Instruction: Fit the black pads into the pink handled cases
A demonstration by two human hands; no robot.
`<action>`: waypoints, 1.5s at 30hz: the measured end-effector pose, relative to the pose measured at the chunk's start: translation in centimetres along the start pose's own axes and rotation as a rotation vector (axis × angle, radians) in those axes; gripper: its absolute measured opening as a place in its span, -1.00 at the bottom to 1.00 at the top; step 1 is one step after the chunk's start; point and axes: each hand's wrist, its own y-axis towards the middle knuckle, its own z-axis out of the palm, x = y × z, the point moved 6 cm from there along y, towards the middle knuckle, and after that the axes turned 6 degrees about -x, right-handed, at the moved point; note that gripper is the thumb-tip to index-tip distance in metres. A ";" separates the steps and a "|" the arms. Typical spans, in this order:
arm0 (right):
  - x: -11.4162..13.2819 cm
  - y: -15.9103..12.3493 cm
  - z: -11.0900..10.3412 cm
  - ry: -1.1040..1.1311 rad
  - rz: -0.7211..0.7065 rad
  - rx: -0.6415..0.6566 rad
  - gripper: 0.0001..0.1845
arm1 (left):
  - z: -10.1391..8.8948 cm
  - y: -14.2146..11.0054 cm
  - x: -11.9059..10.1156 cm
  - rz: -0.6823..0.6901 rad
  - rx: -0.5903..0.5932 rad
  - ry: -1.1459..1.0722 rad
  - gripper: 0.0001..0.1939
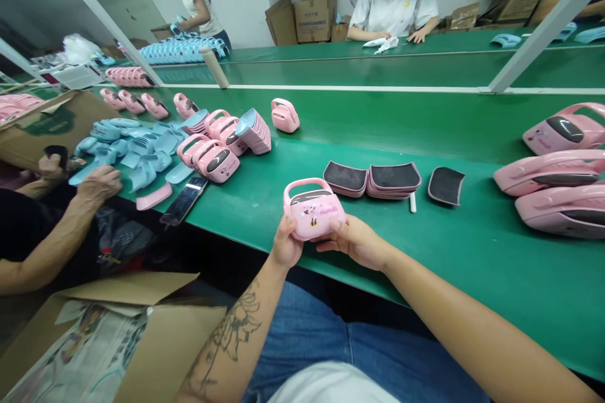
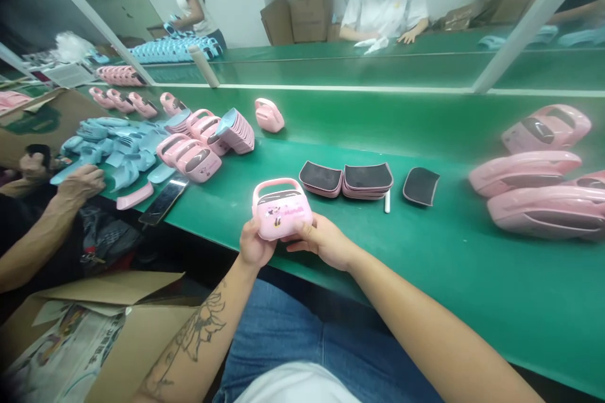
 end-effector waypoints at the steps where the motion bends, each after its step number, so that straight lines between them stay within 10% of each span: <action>1: 0.2 0.0 -0.3 0.019 -0.007 -0.032 -0.42 | 0.4 0.1 0.1 -0.001 -0.004 0.002 -0.30; 23: 1.1 -0.1 -1.5 -0.183 -0.074 -0.278 -0.40 | 0.0 0.1 0.0 0.110 -0.017 0.056 -0.29; 34: 2.3 -2.1 0.0 -0.996 -0.602 -0.232 0.04 | -0.8 -0.1 -0.1 0.131 -0.338 -0.117 -0.43; 45: 2.9 -2.4 0.5 -1.042 -0.688 -0.194 -0.14 | -0.6 -0.3 0.1 0.043 -0.341 -0.121 -0.32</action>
